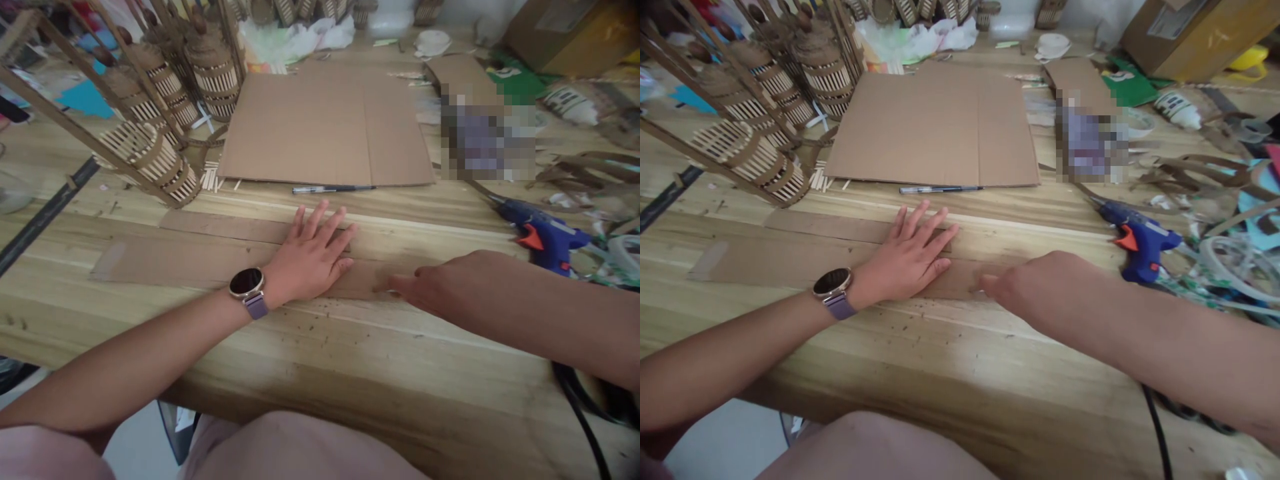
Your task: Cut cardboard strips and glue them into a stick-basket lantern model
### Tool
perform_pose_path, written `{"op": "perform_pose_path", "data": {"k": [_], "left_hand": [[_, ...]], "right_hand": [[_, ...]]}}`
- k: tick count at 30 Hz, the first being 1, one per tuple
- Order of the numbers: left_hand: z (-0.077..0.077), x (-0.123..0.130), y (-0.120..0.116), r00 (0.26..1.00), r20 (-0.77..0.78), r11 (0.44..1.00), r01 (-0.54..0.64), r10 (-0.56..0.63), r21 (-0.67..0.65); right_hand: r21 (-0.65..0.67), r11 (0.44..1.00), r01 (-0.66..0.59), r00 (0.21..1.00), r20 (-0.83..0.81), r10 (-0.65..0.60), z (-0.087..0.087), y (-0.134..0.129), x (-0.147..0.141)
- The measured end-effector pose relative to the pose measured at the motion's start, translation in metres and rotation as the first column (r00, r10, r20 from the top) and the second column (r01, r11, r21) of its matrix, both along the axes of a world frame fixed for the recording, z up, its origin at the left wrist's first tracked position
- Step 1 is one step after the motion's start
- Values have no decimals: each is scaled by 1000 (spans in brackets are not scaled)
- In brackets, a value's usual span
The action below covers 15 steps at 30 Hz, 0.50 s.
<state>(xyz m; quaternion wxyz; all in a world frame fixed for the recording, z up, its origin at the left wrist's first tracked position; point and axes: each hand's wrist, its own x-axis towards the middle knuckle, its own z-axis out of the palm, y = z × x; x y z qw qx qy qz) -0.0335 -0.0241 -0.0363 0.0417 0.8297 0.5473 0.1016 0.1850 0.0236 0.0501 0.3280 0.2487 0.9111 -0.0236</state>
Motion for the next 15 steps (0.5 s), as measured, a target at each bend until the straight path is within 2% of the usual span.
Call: {"op": "perform_pose_path", "data": {"k": [5, 11, 13, 15], "left_hand": [[0, 0, 0, 1000, 8, 1000, 11, -11, 5], [1, -1, -1, 1000, 24, 1000, 17, -18, 6], [0, -1, -1, 999, 35, 1000, 21, -22, 11], [0, -2, -1, 999, 39, 1000, 24, -24, 13]], "right_hand": [[12, 1000, 9, 995, -98, -7, -6, 3, 15], [30, 1000, -1, 1000, -25, 2, -6, 3, 19], [45, 999, -12, 997, -74, 15, -8, 3, 25], [95, 995, 37, 979, -204, -17, -9, 2, 33]]}}
